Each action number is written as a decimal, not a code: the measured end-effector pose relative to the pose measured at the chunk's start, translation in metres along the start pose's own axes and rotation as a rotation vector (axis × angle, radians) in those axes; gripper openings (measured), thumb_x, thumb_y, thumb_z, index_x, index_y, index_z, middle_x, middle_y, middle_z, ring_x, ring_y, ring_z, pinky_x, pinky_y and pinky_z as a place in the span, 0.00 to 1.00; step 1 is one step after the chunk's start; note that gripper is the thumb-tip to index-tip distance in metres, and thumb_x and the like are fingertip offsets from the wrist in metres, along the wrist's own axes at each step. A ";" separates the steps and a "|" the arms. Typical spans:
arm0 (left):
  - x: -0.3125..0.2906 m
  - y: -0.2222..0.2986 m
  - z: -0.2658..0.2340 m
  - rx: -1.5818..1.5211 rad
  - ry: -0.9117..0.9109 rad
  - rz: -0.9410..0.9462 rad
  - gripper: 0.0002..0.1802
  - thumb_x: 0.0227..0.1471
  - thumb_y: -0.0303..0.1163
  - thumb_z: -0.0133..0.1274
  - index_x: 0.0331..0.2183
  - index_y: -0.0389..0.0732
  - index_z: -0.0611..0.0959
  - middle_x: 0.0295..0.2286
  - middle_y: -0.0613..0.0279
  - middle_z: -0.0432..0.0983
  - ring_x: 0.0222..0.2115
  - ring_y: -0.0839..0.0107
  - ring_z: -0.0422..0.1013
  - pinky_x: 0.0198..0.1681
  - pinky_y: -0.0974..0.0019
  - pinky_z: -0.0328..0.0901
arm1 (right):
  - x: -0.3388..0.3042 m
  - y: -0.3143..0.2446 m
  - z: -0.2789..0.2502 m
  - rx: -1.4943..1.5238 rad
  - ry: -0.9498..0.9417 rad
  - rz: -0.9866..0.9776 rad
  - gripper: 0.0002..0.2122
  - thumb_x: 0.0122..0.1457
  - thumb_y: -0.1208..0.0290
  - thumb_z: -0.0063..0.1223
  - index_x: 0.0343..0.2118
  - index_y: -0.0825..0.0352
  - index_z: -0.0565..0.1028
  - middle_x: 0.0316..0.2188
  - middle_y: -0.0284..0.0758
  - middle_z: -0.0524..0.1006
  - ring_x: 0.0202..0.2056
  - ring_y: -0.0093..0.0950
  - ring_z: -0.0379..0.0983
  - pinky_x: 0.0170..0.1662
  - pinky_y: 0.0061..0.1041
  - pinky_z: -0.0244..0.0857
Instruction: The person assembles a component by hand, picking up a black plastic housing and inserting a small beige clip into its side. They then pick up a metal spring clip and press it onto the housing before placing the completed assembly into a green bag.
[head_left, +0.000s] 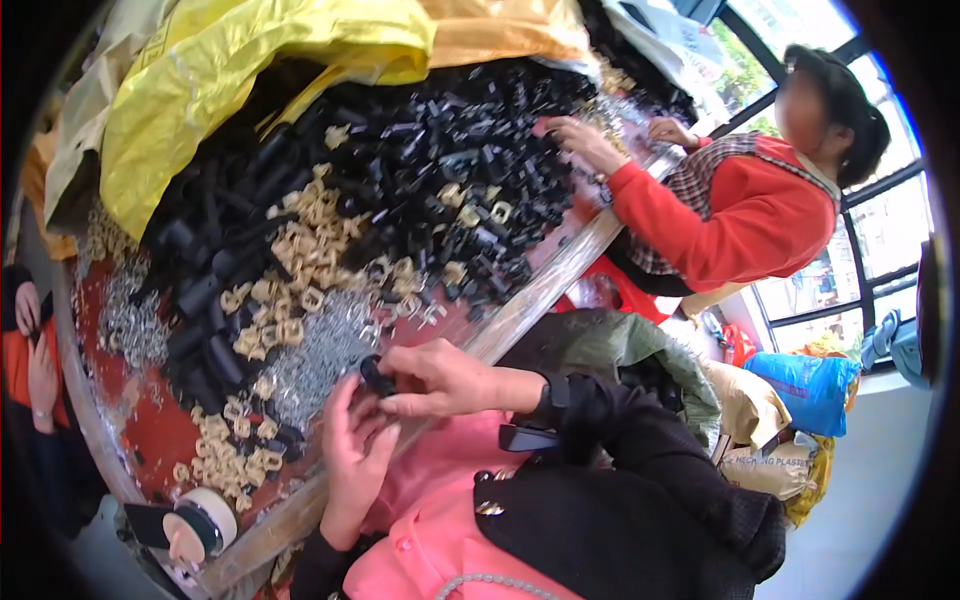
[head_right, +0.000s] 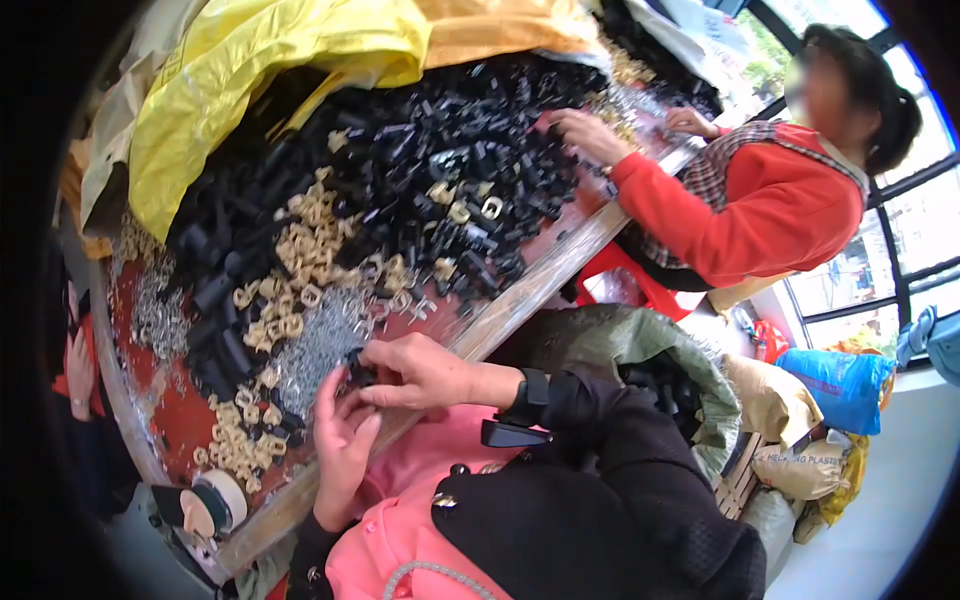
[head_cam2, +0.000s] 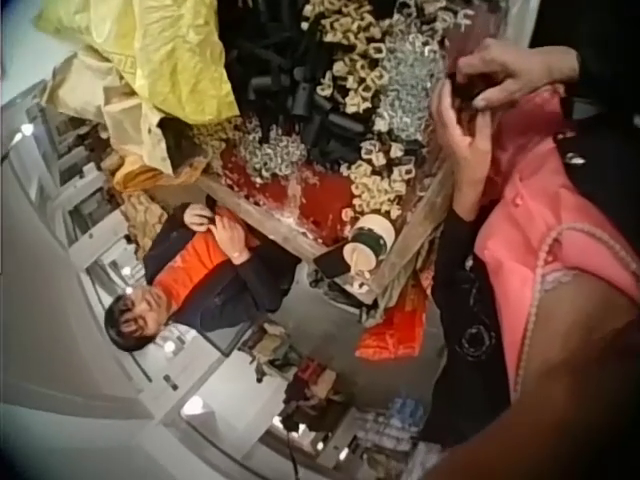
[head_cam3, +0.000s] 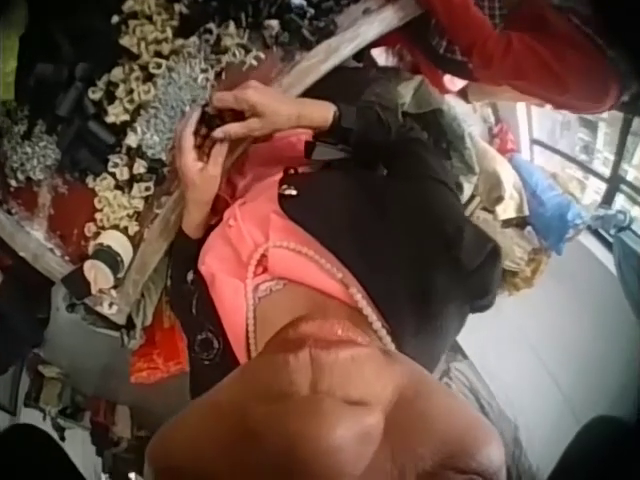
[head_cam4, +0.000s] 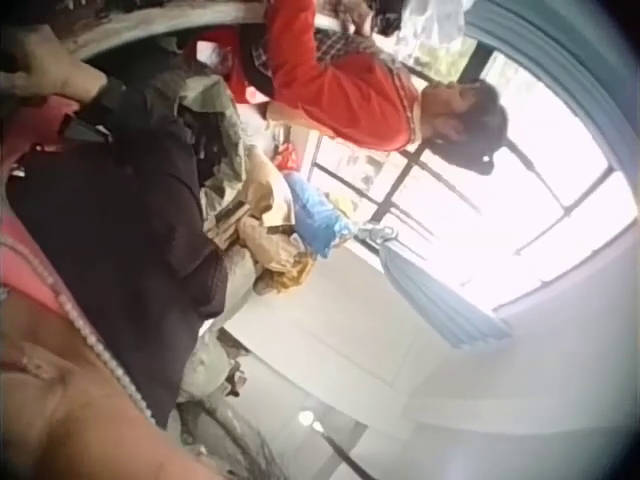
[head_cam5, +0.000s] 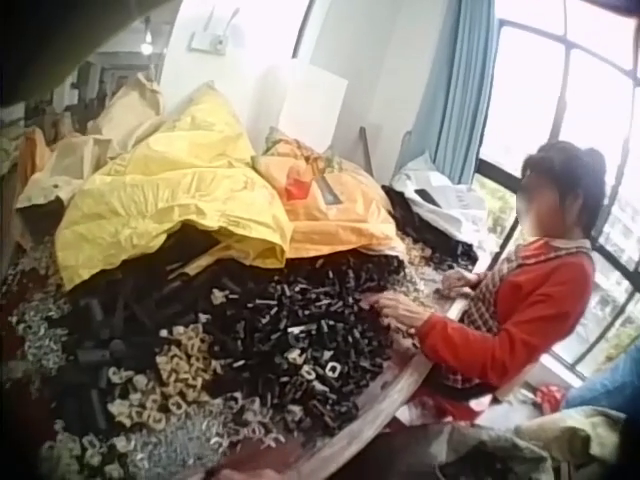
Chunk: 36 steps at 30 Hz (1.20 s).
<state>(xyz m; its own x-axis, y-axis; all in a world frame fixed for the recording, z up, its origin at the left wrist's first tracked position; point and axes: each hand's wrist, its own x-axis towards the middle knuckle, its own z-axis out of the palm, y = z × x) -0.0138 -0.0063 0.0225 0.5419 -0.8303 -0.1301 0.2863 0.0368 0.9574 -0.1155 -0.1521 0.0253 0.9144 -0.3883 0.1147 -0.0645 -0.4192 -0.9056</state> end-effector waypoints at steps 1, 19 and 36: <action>0.006 -0.004 -0.007 0.142 -0.087 0.110 0.19 0.44 0.27 0.50 0.41 0.34 0.69 0.38 0.57 0.65 0.37 0.72 0.65 0.40 0.72 0.61 | -0.004 -0.004 0.006 0.080 -0.094 0.037 0.12 0.47 0.66 0.52 0.30 0.68 0.67 0.19 0.37 0.70 0.20 0.29 0.68 0.22 0.24 0.60; 0.000 -0.016 -0.036 -0.446 -0.108 -0.288 0.18 0.50 0.37 0.45 0.40 0.36 0.69 0.30 0.58 0.70 0.23 0.77 0.67 0.25 0.78 0.62 | 0.018 0.030 -0.001 -0.479 0.096 -0.159 0.06 0.45 0.77 0.49 0.29 0.67 0.70 0.23 0.38 0.67 0.24 0.38 0.67 0.27 0.27 0.62; -0.001 -0.017 -0.050 -0.546 -0.101 -0.328 0.23 0.50 0.46 0.41 0.40 0.36 0.69 0.26 0.61 0.70 0.23 0.77 0.67 0.23 0.78 0.62 | 0.028 0.037 0.020 -0.631 0.001 -0.211 0.04 0.46 0.75 0.48 0.26 0.66 0.68 0.21 0.37 0.65 0.22 0.36 0.66 0.24 0.30 0.61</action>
<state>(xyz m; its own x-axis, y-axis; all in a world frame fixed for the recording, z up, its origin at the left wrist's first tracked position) 0.0203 0.0215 -0.0062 0.2887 -0.8938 -0.3432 0.7995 0.0278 0.6000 -0.0841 -0.1627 -0.0131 0.9327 -0.2456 0.2639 -0.1060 -0.8865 -0.4505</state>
